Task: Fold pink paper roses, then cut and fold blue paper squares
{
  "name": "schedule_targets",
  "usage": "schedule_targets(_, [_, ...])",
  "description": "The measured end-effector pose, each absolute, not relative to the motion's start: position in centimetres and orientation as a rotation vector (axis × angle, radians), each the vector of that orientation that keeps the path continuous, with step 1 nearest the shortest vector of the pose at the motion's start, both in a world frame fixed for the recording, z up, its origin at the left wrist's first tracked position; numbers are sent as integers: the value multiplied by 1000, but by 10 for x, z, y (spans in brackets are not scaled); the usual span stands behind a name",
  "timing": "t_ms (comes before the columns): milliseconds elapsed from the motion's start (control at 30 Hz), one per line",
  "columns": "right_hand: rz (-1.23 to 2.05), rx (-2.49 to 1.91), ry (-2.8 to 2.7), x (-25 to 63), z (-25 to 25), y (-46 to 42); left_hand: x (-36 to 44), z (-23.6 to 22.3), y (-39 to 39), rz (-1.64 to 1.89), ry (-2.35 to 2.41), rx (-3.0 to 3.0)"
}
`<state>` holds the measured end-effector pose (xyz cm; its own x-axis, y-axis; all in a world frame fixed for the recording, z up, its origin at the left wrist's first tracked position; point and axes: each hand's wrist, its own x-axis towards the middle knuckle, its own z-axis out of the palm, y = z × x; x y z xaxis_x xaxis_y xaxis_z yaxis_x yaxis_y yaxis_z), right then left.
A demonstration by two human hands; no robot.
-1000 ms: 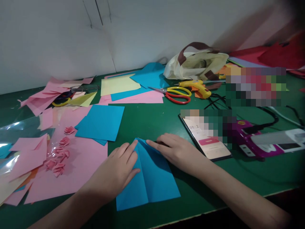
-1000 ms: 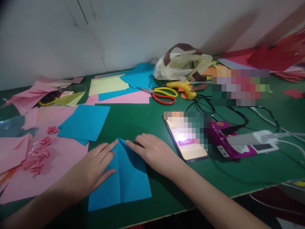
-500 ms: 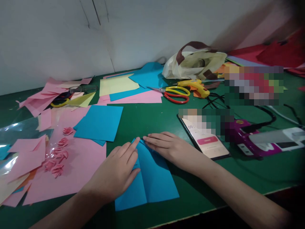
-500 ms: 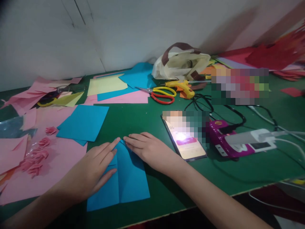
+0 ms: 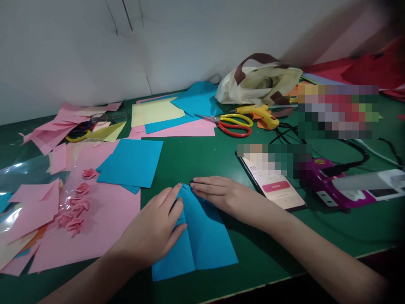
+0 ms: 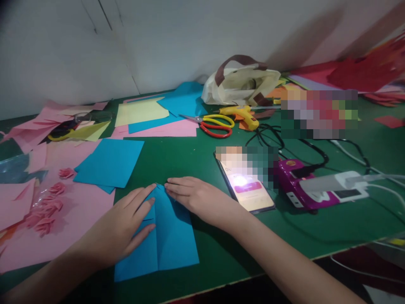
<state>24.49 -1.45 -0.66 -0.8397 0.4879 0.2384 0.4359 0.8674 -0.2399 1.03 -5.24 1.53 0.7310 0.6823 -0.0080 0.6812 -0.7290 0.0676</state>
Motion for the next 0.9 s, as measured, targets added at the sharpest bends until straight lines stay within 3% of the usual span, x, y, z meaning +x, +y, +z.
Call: schedule_targets(900, [233,-738,-2763,247,-9,-14,20,12,-55,-8,1122,3071])
